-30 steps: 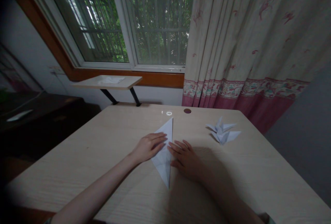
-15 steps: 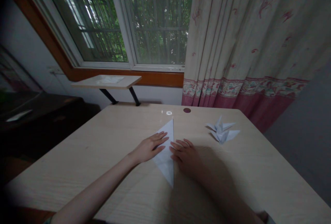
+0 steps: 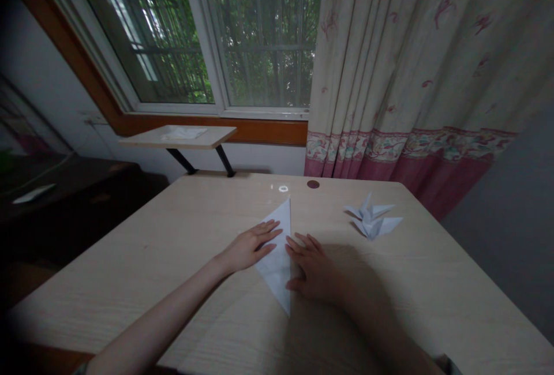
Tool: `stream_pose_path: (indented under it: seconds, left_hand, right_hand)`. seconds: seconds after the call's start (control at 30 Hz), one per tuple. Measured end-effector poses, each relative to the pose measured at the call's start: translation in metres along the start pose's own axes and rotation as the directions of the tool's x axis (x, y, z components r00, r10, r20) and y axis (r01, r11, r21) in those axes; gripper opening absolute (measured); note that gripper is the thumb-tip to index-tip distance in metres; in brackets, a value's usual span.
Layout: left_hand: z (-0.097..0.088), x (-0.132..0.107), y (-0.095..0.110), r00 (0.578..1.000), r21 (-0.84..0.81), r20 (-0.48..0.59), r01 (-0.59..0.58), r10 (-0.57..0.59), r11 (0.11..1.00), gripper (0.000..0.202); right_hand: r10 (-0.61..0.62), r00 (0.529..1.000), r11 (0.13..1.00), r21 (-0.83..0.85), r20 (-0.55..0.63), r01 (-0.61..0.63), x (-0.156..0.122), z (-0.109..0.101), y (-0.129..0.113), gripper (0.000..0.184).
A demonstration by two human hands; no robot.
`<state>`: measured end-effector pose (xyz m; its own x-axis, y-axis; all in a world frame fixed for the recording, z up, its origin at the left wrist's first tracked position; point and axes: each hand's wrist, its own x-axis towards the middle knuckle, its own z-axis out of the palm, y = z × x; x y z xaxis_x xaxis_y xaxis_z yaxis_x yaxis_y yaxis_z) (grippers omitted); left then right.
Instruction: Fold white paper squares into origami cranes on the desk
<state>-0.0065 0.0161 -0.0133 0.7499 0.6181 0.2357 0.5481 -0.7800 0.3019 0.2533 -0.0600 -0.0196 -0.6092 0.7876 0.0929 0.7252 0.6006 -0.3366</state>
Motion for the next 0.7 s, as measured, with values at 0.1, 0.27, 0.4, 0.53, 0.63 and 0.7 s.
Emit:
stream_pose_path:
  seconds: [0.1, 0.27, 0.4, 0.53, 0.63, 0.7]
  left_hand:
    - [-0.0007, -0.0001, 0.0006, 1.0, 0.004, 0.009, 0.003, -0.003, 1.0, 0.044]
    - [-0.001, 0.0002, 0.0012, 1.0, 0.0, 0.011, 0.003, -0.003, 1.0, 0.043]
    - [-0.0004, 0.0003, -0.0002, 1.0, 0.002, 0.025, -0.003, 0.003, 1.0, 0.044]
    - [0.0002, 0.0, -0.0022, 0.999, 0.012, 0.029, -0.026, 0.026, 1.0, 0.043]
    - [-0.001, 0.0004, -0.001, 0.999, 0.047, 0.012, -0.041, 0.04, 0.998, 0.042]
    - [-0.0031, 0.0008, 0.0015, 0.998, 0.073, -0.021, -0.051, 0.053, 0.996, 0.039]
  right_hand:
    - [-0.02, 0.999, 1.0, 0.023, 0.027, 0.019, -0.0015, 0.0041, 0.0054, 0.099]
    - [-0.053, 0.996, 0.997, 0.057, 0.077, 0.048, -0.0019, 0.0056, 0.008, 0.117]
    - [-0.054, 0.995, 0.997, 0.054, 0.085, 0.05, -0.0016, 0.0023, 0.0027, 0.117]
    - [-0.027, 1.0, 0.999, 0.031, 0.009, 0.027, 0.0006, 0.0002, -0.0009, 0.082]
    - [-0.049, 0.997, 0.999, 0.01, -0.063, 0.05, 0.0029, -0.0009, 0.0, 0.056]
    - [-0.058, 0.994, 0.998, 0.002, -0.095, 0.058, 0.0036, -0.0027, 0.0008, 0.049]
